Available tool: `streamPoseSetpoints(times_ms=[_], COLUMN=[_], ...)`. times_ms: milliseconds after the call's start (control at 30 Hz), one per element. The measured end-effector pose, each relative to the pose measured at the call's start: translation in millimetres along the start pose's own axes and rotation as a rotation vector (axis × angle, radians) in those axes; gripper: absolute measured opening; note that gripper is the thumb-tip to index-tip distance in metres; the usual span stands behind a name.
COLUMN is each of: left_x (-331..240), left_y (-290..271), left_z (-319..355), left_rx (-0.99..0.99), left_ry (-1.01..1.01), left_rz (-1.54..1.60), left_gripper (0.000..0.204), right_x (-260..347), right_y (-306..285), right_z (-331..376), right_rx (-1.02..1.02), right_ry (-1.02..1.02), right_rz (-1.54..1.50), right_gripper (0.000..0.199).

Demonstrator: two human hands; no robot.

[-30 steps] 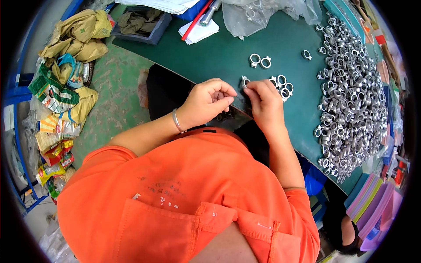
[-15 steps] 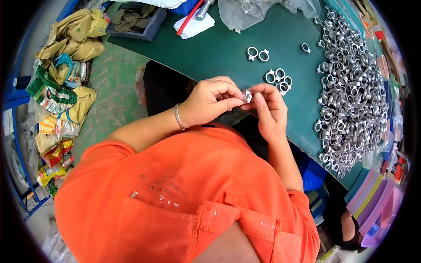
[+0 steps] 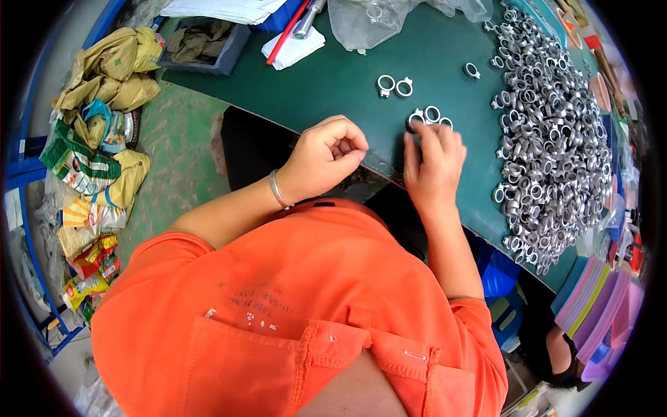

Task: The person takes small silver metal rings and inserts smaller metal parts into them by hand, repeating this action with several components and placing the finished items on a green workbench.

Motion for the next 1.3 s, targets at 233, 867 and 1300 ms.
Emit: streamPoseSetpoints(times_ms=[233,867,1300], left_x=[0,-21,-11], left_y=[12,4,15], left_z=[-2,8,-94], left_rx=[0.034,0.088,-0.065], left_ry=[-0.092,0.136,0.42], left_rz=[0.06,-0.208,-0.878], left_gripper=[0.013,0.011,0.037], right_x=[-3,16,-38], right_y=[3,13,-13], right_z=[5,34,12], right_rx=[0.054,0.338,0.014], right_ry=[0.018,0.213,0.162], right_rz=[-0.308,-1.12,-0.062], right_gripper=[0.01,0.023,0.015])
Point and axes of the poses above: each hand's wrist, its own z-axis away from the middle knuckle, its own y-axis out of the palm, x = y × z, the point moved 5 cm from there along -z, towards the middle knuckle, and after that the axes turned 1 degree about y, right-handed, at the moved point
